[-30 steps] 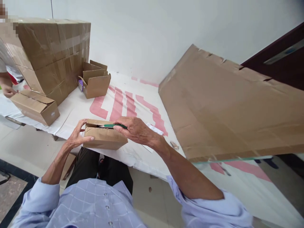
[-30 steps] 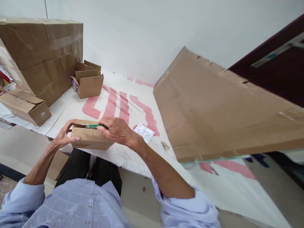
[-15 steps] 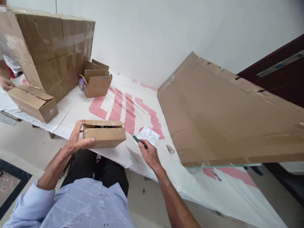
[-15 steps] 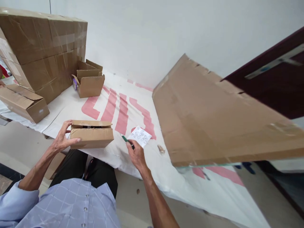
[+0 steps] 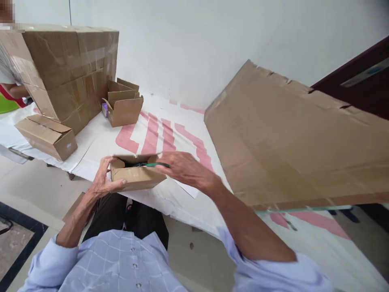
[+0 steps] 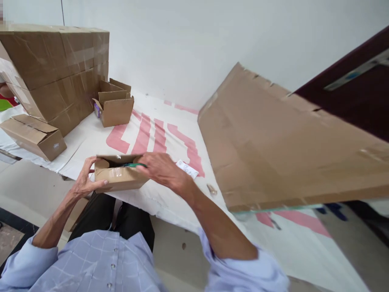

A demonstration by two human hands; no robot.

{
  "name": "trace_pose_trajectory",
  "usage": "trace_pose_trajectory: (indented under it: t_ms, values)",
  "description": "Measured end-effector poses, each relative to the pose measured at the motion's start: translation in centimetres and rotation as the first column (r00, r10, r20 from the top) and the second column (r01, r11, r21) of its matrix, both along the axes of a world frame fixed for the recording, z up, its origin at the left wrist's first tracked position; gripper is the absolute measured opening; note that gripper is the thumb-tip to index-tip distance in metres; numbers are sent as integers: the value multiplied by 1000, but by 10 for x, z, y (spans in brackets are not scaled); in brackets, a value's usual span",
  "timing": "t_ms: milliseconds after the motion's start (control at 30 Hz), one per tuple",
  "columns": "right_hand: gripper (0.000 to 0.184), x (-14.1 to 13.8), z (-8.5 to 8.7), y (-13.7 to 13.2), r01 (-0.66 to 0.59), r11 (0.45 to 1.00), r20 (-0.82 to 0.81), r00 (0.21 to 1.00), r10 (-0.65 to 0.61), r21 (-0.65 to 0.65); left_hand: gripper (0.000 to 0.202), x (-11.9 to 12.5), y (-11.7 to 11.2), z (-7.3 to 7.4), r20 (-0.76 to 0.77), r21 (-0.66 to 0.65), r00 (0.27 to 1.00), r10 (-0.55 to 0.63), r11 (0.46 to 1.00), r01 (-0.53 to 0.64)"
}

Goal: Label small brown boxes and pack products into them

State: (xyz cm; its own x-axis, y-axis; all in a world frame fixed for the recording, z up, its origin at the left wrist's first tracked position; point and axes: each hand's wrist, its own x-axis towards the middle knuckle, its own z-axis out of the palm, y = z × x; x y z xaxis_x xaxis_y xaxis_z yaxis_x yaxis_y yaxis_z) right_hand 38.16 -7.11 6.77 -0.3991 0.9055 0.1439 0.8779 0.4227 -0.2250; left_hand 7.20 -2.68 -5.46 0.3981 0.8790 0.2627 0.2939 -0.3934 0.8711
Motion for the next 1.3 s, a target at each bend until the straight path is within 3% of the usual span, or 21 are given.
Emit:
trace_pose_trajectory:
  t_ms: [100,167,233,333,400,433,533,667,767,867,1000,1067,1167,1300]
  values:
    - [30,53,-17,-28,215,976,-124,970,-209,35,84,0,4,-4,2,13,1000,-4,1000,4]
    - [30,74,-47,-50,380,924,-259,898,-357,43,85,2,7,-5,-4,31,1000,-18,999,18]
    - [33,78,-93,-67,490,871,-336,816,-470,-28,86,3,8,-5,-14,40,999,-31,999,32]
    - [38,66,-163,-82,547,825,-370,743,-558,-145,90,1,9,0,-35,57,998,-51,997,53]
    - [39,58,-191,-83,539,826,-373,741,-559,-168,92,-2,10,6,-61,70,995,-83,994,88]
    - [38,56,-197,-82,522,836,-377,749,-544,-170,92,-3,11,9,-79,71,992,-103,992,108]
    - [33,55,-182,-70,485,868,-443,758,-478,-105,88,-7,14,18,-124,46,982,-143,988,150]
    - [25,43,-125,-44,474,868,-546,771,-327,148,79,-7,18,24,-104,-10,984,-146,989,146]
    - [21,19,-87,-24,296,926,-488,860,-151,235,87,-6,18,24,-110,-7,983,-147,989,147]
    - [23,-5,-66,-8,80,987,-376,926,-21,142,91,-6,17,24,-129,18,980,-153,987,157]
    - [28,-22,-60,6,-10,1000,-326,945,4,-16,80,-7,15,25,-151,79,975,-164,981,177]
    - [20,-27,-63,9,-31,999,-392,919,25,-9,75,-6,14,24,-164,125,973,-165,975,186]
    - [10,-33,-72,8,-31,990,-498,862,95,136,65,-6,13,22,-181,227,974,-139,957,179]
    - [15,-38,-87,-1,44,927,-511,844,165,372,55,-7,11,16,-222,345,971,-89,924,164]
